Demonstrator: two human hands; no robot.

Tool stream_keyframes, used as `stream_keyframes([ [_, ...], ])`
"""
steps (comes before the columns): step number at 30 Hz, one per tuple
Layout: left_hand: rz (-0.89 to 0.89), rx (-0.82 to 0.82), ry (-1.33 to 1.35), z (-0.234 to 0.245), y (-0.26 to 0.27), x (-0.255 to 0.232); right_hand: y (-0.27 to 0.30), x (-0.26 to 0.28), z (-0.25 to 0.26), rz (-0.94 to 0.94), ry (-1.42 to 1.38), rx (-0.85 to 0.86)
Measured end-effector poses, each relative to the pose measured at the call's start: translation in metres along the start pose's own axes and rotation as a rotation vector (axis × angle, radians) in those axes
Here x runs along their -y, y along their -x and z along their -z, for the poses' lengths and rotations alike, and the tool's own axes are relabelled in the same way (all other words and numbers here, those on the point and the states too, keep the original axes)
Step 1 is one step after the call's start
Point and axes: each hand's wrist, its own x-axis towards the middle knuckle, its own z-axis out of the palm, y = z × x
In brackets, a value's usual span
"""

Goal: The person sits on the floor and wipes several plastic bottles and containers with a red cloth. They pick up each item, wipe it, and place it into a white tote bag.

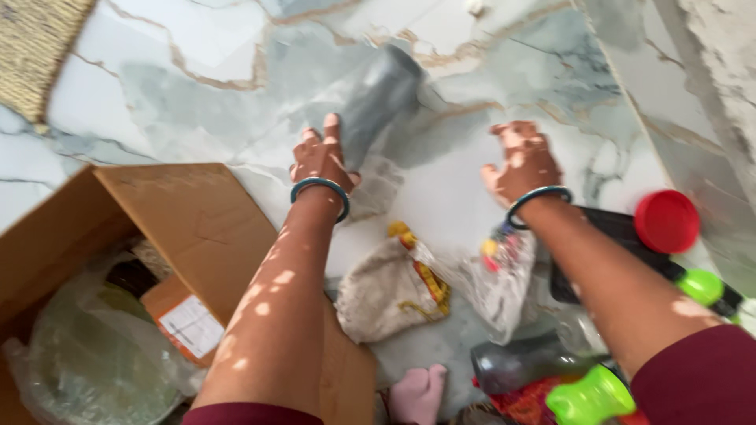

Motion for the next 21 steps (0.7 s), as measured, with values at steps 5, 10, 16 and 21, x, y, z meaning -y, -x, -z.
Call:
stream_keyframes([
  [5,-0.234,-0.001,-0.084,-0.045,0.041,-0.07,0.04,-0.122,0.026,-0.232,0.186,0.013],
  [10,-0.403,0.067,-0.055,-0.086,0.081,-0.132,0.083,-0.218,0.024,-0.395,0.28,0.192],
  [16,-0.401,0.226,-0.063,-0.128,0.133,-0.178,0.142,-0.239,0.013,-0.524,0.204,0.457],
  [21,-0.372,0.2,-0.133,-0.143,0.164,-0.174,0.191,-0.224,0.022,-0.442,0.249,0.528],
])
